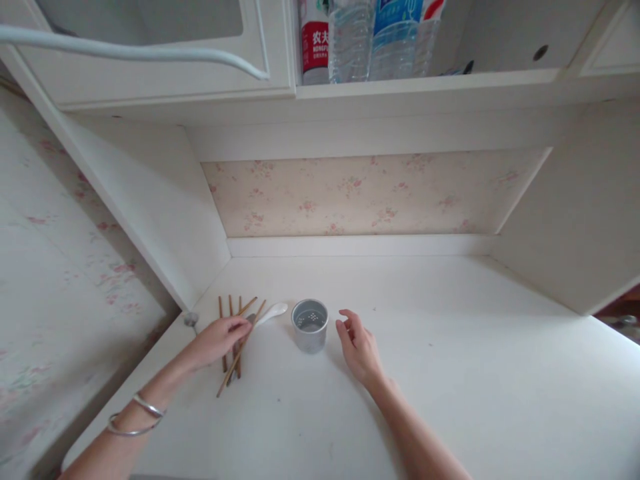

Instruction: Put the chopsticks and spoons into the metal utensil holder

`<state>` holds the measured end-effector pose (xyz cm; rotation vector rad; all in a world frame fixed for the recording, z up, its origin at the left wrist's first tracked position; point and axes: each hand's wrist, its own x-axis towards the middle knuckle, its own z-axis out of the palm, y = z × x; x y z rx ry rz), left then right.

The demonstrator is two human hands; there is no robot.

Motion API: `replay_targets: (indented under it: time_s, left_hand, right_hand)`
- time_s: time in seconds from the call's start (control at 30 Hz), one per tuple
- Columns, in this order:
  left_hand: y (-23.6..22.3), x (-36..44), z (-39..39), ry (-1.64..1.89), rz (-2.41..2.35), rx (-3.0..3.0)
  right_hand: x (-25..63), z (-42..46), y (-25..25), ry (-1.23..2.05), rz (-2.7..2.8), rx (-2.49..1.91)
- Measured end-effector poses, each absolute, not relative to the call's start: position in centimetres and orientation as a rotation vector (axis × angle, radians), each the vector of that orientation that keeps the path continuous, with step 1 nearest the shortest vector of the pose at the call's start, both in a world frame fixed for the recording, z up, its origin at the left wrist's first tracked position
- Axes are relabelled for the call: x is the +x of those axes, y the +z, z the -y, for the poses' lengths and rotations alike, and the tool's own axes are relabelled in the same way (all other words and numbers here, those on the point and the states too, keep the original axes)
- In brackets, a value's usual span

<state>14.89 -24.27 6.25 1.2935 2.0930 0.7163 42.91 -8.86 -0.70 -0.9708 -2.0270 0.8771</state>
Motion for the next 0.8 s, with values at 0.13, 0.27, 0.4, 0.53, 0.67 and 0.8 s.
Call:
replay_targets:
  time_s: [0.13,0.27,0.4,0.53,0.67,0.8]
  left_hand:
    - [6.0,9.7,26.0,0.528,-2.393,1.393]
    - [5.3,7.4,28.8,0.262,-2.523,1.353]
    - [3.9,7.9,30.9,0.234,-2.523,1.408]
    - [1.9,8.5,31.6,0.29,-2.531,1.479]
    - [1.0,8.8,31.3,0.337,-2.513,1.434]
    - [1.1,9.1,30.7,0.383,-2.504,1.399]
  right_hand:
    - [42.8,8.3,-1.3,0.885,2.058,-1.029]
    - [42.5,7.7,-1.9,0.904,2.052,-1.056]
    - [42.4,7.3,-2.3,0.915,2.021,-1.073]
    - [42.5,7.3,-2.6,0.914,1.995,-1.1]
    - [42.6,7.5,-2.6,0.92,1.985,-1.094]
    - [42.7,7.5,-2.5,0.906,1.995,-1.095]
